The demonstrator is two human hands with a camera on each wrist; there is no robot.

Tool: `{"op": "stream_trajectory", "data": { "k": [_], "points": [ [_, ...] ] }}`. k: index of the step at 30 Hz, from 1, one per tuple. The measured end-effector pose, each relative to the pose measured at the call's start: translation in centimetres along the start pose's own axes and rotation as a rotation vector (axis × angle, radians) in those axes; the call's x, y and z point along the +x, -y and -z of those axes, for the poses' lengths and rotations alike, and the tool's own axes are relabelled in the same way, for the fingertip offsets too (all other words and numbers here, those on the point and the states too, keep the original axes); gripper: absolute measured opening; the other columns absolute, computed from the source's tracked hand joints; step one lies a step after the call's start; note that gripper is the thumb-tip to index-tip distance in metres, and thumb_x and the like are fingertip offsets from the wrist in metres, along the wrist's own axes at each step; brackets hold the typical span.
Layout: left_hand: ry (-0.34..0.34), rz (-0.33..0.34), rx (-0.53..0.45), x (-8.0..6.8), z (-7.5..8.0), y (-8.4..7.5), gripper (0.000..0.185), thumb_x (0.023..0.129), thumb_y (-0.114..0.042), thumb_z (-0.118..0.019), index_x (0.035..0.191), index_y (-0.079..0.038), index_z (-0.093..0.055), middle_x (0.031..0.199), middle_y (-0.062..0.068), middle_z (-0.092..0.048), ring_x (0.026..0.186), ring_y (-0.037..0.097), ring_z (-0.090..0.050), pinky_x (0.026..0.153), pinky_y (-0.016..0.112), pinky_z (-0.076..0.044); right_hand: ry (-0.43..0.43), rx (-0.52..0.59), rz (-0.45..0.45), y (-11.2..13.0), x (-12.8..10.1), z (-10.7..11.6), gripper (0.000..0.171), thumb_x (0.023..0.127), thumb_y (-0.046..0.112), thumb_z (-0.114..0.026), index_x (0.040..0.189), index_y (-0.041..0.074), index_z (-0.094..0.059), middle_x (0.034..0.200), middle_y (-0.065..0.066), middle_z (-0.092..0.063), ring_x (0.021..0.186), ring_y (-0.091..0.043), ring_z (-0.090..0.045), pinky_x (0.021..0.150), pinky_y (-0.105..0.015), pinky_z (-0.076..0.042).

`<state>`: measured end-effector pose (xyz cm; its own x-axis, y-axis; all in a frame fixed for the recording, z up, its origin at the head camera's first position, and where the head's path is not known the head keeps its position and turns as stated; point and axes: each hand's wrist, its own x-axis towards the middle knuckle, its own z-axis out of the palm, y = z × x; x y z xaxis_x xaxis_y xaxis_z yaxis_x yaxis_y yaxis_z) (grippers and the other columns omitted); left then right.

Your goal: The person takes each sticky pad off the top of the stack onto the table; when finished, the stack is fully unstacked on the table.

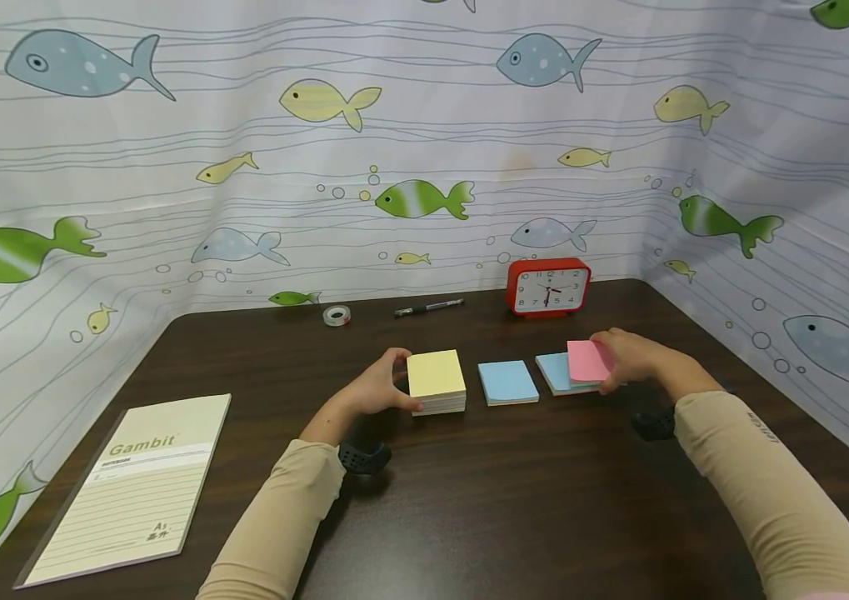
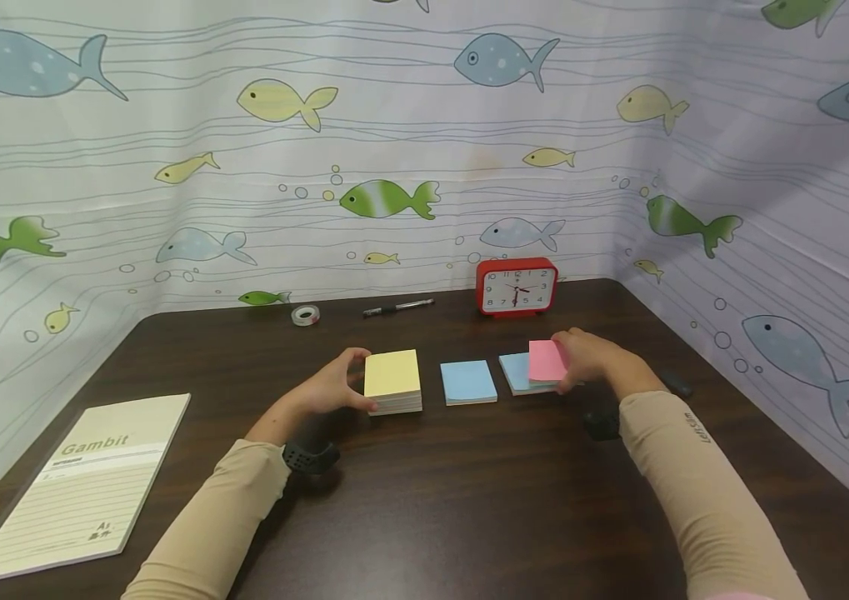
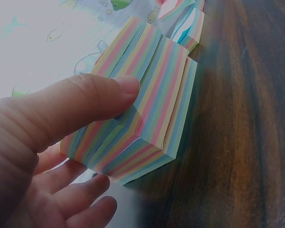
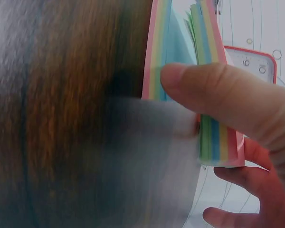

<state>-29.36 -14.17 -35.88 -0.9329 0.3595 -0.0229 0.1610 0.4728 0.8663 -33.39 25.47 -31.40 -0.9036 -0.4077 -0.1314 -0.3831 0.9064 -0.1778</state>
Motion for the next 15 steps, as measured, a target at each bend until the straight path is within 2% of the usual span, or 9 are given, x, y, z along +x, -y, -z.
{"op": "stream_trajectory", "data": {
  "k": [5,15],
  "points": [
    [-0.005,0.010,0.002,-0.1,-0.1,-0.1,0.087,0.061,-0.006,-0.078,0.128,-0.001,-0.023,0.131,0.015,-0.027,0.120,0.032,-0.034,0.092,0.041,-0.034,-0.011,-0.014,-0.023,-0.8,-0.2,0.0,0.084,0.058,0.025,-0.080,0.121,-0.010,-0.037,0.108,-0.024,-0.045,0.092,-0.033,-0.045,0.081,-0.052,-0.037],
    [0.003,0.009,-0.002,-0.2,-0.1,-0.3,0.087,0.062,-0.006,-0.078,0.129,-0.001,-0.022,0.133,0.016,-0.025,0.121,0.032,-0.032,0.092,0.041,-0.034,-0.027,-0.068,-0.063,-2.0,-0.7,0.4,0.086,0.053,0.030,-0.082,0.118,-0.008,-0.040,0.104,-0.024,-0.046,0.087,-0.034,-0.045,0.075,-0.052,-0.039]
  ]
}}
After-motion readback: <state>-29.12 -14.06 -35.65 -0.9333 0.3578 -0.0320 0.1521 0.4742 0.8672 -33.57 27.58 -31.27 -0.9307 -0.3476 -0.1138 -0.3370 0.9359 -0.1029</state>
